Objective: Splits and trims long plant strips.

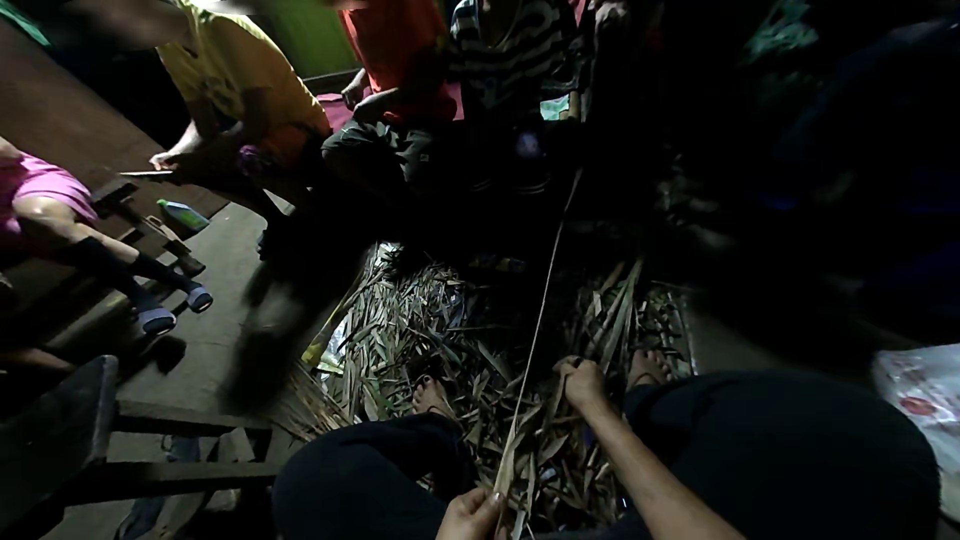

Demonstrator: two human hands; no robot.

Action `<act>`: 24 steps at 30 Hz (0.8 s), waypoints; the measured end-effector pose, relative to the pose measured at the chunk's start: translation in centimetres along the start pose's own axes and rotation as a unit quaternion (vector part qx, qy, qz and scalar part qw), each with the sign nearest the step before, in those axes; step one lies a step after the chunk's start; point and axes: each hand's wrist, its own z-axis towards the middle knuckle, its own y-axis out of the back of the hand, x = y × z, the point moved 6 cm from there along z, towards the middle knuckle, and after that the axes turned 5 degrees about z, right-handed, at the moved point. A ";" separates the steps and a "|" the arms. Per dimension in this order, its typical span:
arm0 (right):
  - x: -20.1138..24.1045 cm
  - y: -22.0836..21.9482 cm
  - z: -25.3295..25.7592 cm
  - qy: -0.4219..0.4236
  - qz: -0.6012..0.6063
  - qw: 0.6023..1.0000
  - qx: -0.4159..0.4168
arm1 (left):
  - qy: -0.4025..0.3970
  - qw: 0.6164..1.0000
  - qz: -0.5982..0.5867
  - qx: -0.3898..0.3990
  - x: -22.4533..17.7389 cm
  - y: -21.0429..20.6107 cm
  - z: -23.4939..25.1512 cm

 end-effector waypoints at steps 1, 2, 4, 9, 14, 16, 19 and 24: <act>0.0 -0.5 -0.5 0.007 0.068 0.998 0.012 | 0.005 1.000 -0.001 0.001 -0.3 -0.1 0.2; 0.2 -1.3 -1.3 0.016 0.120 0.992 0.045 | 0.008 1.000 -0.001 0.004 -0.7 -0.3 0.5; 0.6 -2.6 -2.9 0.021 0.128 0.980 0.153 | 0.008 1.000 0.004 0.012 -1.4 -0.9 1.1; 0.9 -1.2 -2.3 0.000 0.178 0.980 0.086 | 0.018 0.997 0.019 0.069 -1.4 -1.3 1.1; 1.0 -1.5 -3.4 0.090 -0.065 0.981 0.157 | 0.019 0.999 -0.035 -0.001 -0.8 0.0 1.4; 0.8 -3.9 -6.2 0.139 -0.214 0.933 0.253 | 0.013 0.998 -0.049 -0.023 -1.1 0.3 2.1; 0.8 -6.3 -9.8 0.169 -0.340 0.874 0.304 | 0.005 0.997 -0.058 -0.041 -1.7 0.2 2.9; 1.2 -6.4 -10.3 0.225 -0.380 0.866 0.233 | -0.002 0.998 -0.047 -0.052 -2.2 -0.1 2.7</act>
